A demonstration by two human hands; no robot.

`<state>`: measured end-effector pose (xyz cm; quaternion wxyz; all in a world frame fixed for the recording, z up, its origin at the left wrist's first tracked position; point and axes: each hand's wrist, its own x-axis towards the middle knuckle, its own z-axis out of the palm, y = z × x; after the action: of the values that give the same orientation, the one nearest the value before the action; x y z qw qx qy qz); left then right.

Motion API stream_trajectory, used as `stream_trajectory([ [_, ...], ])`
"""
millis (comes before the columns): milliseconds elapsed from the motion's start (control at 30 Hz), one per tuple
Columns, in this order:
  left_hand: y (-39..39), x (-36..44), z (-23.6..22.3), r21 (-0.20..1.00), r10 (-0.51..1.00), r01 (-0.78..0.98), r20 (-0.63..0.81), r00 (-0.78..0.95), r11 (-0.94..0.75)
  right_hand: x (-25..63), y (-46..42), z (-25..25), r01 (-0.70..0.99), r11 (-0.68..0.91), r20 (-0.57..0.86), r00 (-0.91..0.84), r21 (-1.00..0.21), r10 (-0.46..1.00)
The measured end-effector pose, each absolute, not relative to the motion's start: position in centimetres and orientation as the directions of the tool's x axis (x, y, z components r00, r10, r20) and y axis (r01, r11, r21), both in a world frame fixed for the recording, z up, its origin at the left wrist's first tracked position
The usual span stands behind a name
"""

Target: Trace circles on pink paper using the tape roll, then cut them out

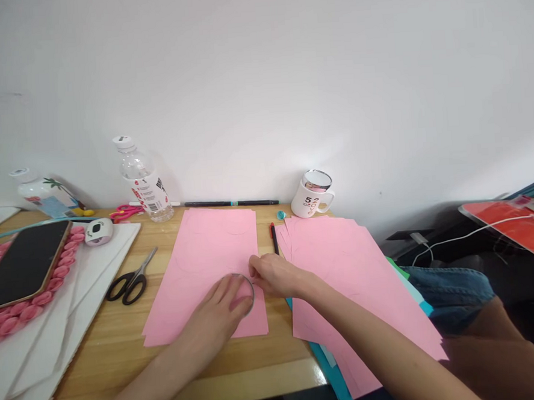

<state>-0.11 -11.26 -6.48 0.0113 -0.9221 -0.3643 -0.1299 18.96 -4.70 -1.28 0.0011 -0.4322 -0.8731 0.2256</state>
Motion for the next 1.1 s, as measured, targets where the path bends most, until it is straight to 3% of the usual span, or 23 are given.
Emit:
stream_trajectory([
  [233, -10.5, 0.3, -4.2, 0.203, 0.703, 0.676, 0.125, 0.7, -0.709, 18.5, -9.0, -2.3, 0.834, 0.214, -0.172, -0.341, -0.508, 0.924],
  [367, -10.2, 0.3, -3.8, 0.287, 0.717, 0.67, 0.099, 0.69, -0.685, 17.9, -11.3, -3.1, 0.748, 0.074, -0.171, -0.245, -0.66, 0.954],
  [500, -9.9, 0.1, -3.7, 0.346, 0.702, 0.638, 0.093, 0.706, -0.688, 18.1, -13.0, -3.6, 0.645, 0.05, -0.125, -0.223, -0.762, 0.967],
  [733, -9.2, -0.3, -2.1, 0.373, 0.658, 0.628, -0.059, 0.75, -0.683, 18.1, -13.9, -4.8, 0.646, -0.149, -0.145, 0.06, -0.748, 0.988],
  [867, -8.7, -0.3, -1.5, 0.36, 0.649, 0.659, -0.167, 0.742, -0.66, 16.8, -13.8, -4.8, 0.644, -0.217, -0.181, 0.124, -0.734, 0.976],
  [1100, -8.5, -0.1, -1.4, 0.345, 0.648, 0.668, -0.191, 0.738, -0.659, 15.8, -13.7, -4.5, 0.66, -0.283, -0.208, 0.192, -0.696, 0.959],
])
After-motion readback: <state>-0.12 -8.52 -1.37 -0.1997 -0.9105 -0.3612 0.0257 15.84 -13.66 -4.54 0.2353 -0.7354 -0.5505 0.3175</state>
